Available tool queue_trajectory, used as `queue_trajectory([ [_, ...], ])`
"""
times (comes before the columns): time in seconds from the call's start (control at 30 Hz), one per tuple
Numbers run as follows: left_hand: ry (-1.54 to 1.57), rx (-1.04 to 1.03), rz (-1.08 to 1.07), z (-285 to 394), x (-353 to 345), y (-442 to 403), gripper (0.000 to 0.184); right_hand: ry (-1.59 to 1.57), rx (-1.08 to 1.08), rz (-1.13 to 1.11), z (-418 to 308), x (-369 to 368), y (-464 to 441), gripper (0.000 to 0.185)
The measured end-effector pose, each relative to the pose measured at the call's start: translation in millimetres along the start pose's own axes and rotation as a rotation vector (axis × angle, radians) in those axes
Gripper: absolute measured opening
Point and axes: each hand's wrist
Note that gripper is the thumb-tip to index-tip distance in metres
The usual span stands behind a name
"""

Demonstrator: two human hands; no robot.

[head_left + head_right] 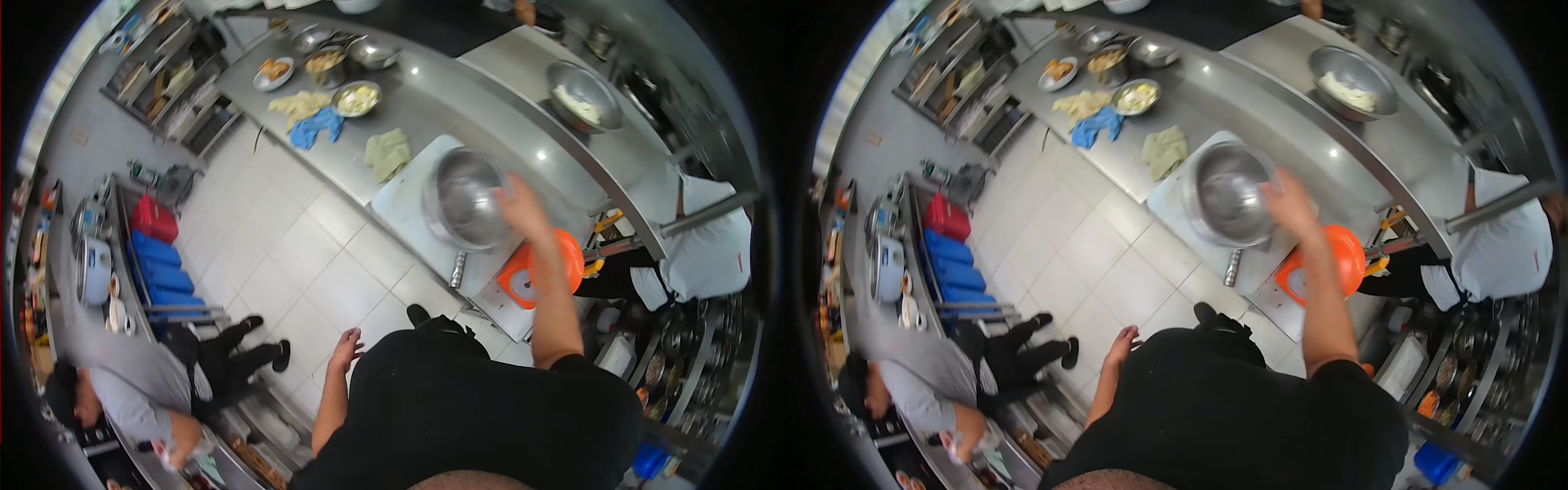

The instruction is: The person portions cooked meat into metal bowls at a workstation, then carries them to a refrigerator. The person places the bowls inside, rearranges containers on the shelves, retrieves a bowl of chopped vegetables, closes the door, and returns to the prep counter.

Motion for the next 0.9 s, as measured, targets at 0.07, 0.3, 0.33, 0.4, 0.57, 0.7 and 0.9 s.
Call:
queue_trajectory([
  [0.07,0.286,-0.263,-0.098,75.8,-35.1,28.4,0.079,0.096,0.144,-0.045,-14.2,-59.7,-12.7,0.040],
  [0.3,0.860,-0.552,-0.342,168.9,-40.6,35.1,0.065,0.234,0.362,-0.323,-12.8,-238.1,37.6,0.034],
  [0.33,0.885,-0.534,-0.323,170.1,-39.0,49.8,0.057,0.202,0.330,-0.367,-12.0,-240.6,46.7,0.032],
  [0.4,0.842,-0.549,-0.297,139.9,-23.1,34.6,0.053,0.135,0.366,-0.456,2.4,-245.4,47.0,0.032],
  [0.57,0.790,-0.456,-0.220,118.8,-33.9,40.9,0.056,-0.040,0.432,-0.354,16.8,-232.3,54.8,0.034],
  [0.7,0.773,-0.486,-0.153,124.3,-20.5,42.8,0.065,-0.008,0.273,-0.257,13.5,-190.6,46.6,0.033],
  [0.9,0.794,-0.608,-0.089,142.6,8.1,74.7,0.065,0.049,0.277,-0.073,46.1,-161.0,30.7,0.033],
])
Point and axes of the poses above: each hand's wrist, its own y-axis away from the middle knuckle, its own x-axis out of the back of the hand, z = x × y, and after that the axes turned 6 degrees about -z, right-handed
